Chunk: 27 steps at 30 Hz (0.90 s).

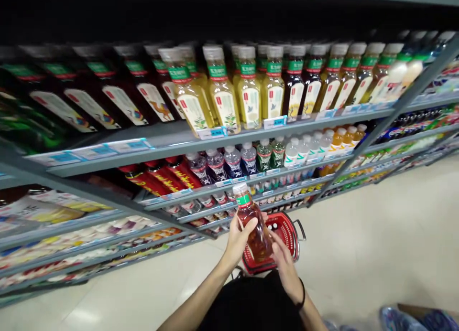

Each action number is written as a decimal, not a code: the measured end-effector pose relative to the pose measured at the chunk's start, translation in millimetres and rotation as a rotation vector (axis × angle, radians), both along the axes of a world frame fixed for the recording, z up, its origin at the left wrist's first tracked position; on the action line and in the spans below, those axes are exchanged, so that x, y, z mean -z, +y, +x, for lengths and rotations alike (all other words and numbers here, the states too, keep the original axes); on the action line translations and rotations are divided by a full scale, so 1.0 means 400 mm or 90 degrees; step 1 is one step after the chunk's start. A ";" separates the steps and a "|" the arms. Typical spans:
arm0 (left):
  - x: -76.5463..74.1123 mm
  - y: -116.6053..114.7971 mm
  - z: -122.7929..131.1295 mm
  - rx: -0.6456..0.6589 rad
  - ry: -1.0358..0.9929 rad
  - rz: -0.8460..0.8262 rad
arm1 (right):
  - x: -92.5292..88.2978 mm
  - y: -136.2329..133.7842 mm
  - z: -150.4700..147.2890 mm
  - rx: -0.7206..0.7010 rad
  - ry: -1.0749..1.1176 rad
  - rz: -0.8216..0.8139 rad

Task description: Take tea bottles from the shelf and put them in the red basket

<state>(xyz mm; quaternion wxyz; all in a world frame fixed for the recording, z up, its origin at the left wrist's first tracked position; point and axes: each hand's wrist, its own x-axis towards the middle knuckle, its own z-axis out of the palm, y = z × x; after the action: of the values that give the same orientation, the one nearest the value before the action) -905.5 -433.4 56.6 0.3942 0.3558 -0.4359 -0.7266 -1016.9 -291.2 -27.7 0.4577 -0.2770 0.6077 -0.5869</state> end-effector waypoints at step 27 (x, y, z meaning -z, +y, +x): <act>-0.150 0.247 -0.382 0.009 0.076 -0.147 | -0.166 0.169 -0.343 -0.173 -0.264 -0.240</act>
<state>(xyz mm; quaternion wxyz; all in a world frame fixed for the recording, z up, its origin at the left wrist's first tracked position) -1058.3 -334.7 116.7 0.4525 0.2612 -0.4954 -0.6940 -1153.9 -223.6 38.8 0.5867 -0.3105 0.3390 -0.6667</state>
